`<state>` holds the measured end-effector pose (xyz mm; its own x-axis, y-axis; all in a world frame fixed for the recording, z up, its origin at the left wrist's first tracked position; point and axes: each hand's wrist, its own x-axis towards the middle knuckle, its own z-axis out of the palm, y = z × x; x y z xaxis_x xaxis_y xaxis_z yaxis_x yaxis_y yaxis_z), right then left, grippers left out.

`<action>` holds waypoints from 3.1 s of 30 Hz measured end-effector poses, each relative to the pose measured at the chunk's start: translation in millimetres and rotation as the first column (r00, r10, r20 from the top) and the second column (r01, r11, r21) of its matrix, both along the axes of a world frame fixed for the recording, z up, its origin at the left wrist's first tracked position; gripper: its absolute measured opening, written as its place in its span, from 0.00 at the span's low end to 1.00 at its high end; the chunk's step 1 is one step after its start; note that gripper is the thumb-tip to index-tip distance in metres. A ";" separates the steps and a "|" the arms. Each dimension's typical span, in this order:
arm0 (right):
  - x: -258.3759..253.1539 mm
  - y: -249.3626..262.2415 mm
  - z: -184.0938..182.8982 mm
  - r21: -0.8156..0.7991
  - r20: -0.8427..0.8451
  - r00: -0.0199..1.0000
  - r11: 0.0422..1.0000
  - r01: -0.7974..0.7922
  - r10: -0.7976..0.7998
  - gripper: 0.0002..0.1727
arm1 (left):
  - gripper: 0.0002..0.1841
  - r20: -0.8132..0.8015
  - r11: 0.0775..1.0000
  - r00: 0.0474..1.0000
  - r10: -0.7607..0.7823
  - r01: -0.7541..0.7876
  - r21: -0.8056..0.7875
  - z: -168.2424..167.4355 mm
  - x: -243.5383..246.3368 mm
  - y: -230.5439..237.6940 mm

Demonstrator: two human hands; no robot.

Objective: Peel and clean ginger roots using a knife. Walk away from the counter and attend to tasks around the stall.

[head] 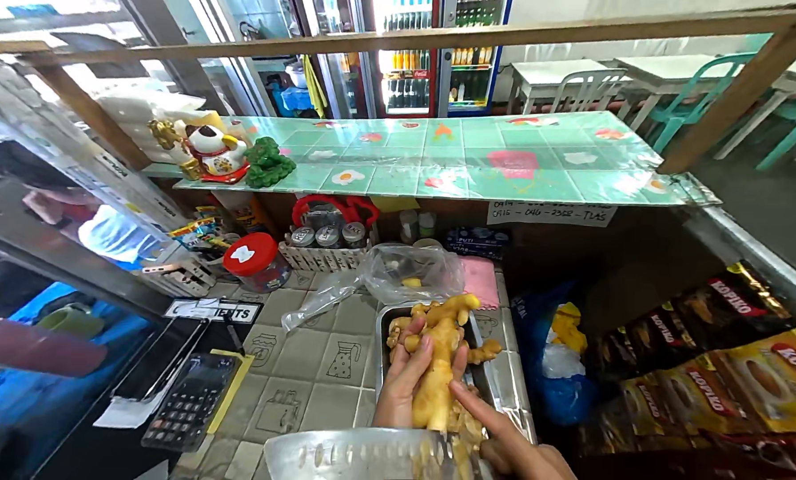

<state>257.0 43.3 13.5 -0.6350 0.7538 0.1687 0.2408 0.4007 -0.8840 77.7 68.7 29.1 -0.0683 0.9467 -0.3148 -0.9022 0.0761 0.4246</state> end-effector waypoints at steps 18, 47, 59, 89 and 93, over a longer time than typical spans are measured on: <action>-22.9 -28.2 -1.8 0.037 0.036 0.973 0.973 0.227 -0.229 0.42 | 0.21 -0.021 0.977 0.977 -0.213 0.213 -0.010 -5.0 -22.8 -5.7; -28.5 -20.3 -17.0 0.095 0.026 0.977 0.973 0.209 -0.212 0.42 | 0.22 -0.191 0.983 0.965 -0.178 0.183 0.005 -18.3 -27.4 -11.1; -27.2 -22.7 -19.2 0.074 0.080 0.964 0.966 0.248 -0.254 0.41 | 0.23 -0.198 0.964 0.944 -0.265 0.266 -0.025 -28.2 -29.6 -2.0; -17.3 -6.3 -27.8 0.045 -0.019 0.982 0.981 0.190 -0.190 0.34 | 0.21 -0.141 0.982 0.978 -0.156 0.169 0.088 -35.1 -28.1 -8.9; -16.2 -6.1 -25.1 -0.018 -0.030 0.985 0.985 0.170 -0.170 0.36 | 0.22 -0.455 0.965 0.862 -0.223 0.262 0.024 -26.2 -31.4 -4.1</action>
<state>240.8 37.2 -11.7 -0.4920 0.8531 0.1736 0.2766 0.3422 -0.8980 46.2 64.6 2.9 0.0531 0.9726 -0.2262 -0.5739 0.2152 0.7902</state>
